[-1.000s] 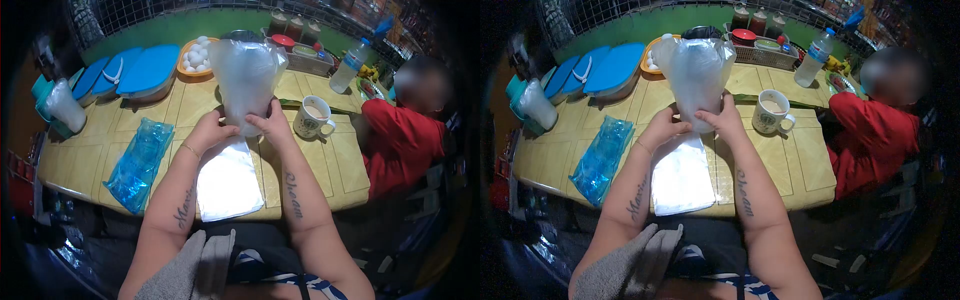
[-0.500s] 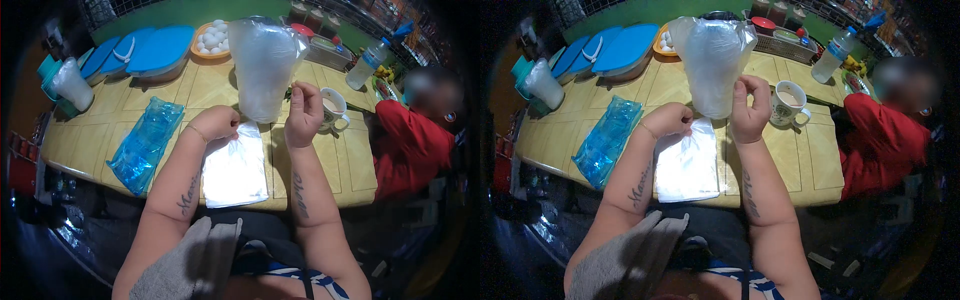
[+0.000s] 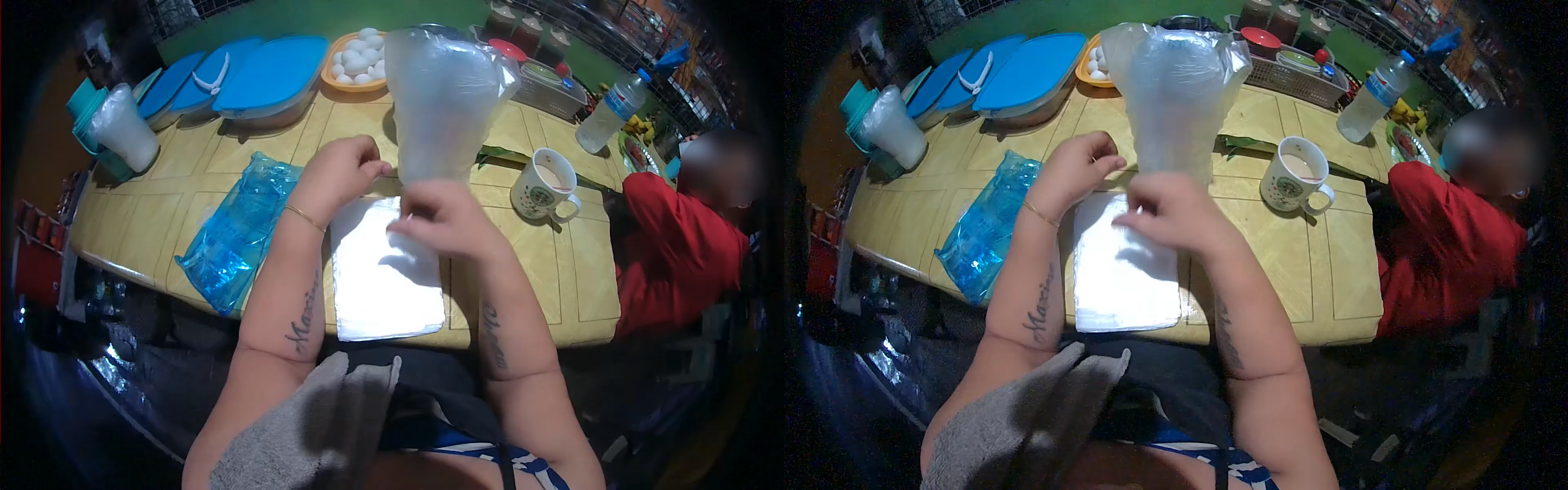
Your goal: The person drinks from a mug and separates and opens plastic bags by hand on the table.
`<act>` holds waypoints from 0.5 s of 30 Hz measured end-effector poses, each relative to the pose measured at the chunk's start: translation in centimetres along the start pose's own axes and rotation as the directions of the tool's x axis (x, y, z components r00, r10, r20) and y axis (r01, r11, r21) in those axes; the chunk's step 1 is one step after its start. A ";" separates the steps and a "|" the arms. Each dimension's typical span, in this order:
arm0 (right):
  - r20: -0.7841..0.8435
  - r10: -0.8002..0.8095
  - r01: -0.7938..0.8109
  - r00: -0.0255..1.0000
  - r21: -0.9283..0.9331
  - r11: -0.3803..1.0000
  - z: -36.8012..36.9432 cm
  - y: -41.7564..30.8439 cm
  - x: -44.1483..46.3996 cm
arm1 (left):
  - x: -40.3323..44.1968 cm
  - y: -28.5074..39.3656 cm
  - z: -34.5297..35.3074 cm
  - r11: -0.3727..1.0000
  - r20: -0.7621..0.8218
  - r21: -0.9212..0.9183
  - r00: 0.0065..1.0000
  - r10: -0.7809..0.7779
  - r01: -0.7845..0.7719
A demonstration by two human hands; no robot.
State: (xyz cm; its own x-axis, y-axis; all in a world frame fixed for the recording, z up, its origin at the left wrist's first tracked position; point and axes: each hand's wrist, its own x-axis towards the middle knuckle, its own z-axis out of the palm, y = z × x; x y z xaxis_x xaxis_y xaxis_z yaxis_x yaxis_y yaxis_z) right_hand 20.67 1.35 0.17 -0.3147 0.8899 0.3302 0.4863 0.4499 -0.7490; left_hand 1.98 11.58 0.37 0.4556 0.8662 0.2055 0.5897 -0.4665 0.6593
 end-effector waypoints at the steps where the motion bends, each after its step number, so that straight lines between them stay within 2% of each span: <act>1: 0.131 -0.028 0.036 0.991 -0.057 0.998 0.9 0.0 0.1 | 0.1 -0.1 -0.3 1.000 -0.024 -0.003 0.999 -0.026 0.026; 4: 0.427 0.139 0.000 0.893 -0.311 0.951 3.2 -1.3 0.7 | -0.1 0.4 -1.6 0.989 -0.085 -0.045 0.986 -0.142 0.138; 7: 0.246 0.023 0.085 0.969 -0.418 0.905 4.3 -1.4 0.6 | -1.1 0.1 -2.9 0.999 -0.263 -0.043 0.964 -0.028 0.018; 8: 0.227 0.047 0.066 0.973 -0.466 0.883 3.9 -1.5 0.7 | -1.8 0.2 -3.7 0.998 -0.307 -0.042 0.951 -0.048 0.037; 10: 0.092 -0.054 0.097 0.994 -0.561 0.822 4.3 0.6 0.5 | -4.8 1.0 -5.4 0.995 -0.382 -0.051 0.919 -0.097 0.085; 11: 0.030 -0.109 0.105 0.994 -0.605 0.789 4.8 1.8 0.4 | -6.1 0.5 -5.7 0.993 -0.376 0.056 0.924 -0.075 0.103; 13: 0.118 0.077 0.023 0.990 -0.675 0.738 5.2 1.7 0.7 | -8.6 -0.9 -6.3 0.953 -0.352 0.272 0.936 -0.026 0.129; 15: 0.166 0.270 -0.082 0.948 -0.695 0.714 5.2 -0.1 1.1 | -10.7 -2.3 -6.3 0.869 -0.273 0.448 0.958 -0.090 0.209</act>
State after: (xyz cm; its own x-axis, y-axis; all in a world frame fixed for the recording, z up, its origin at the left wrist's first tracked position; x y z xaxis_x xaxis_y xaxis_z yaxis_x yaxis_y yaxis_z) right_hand 16.01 1.85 -2.38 -0.3022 0.9531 0.0158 0.9398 0.3006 -0.1626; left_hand -8.47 4.56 1.24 0.2013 0.9205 0.3349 0.9066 -0.3046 0.2922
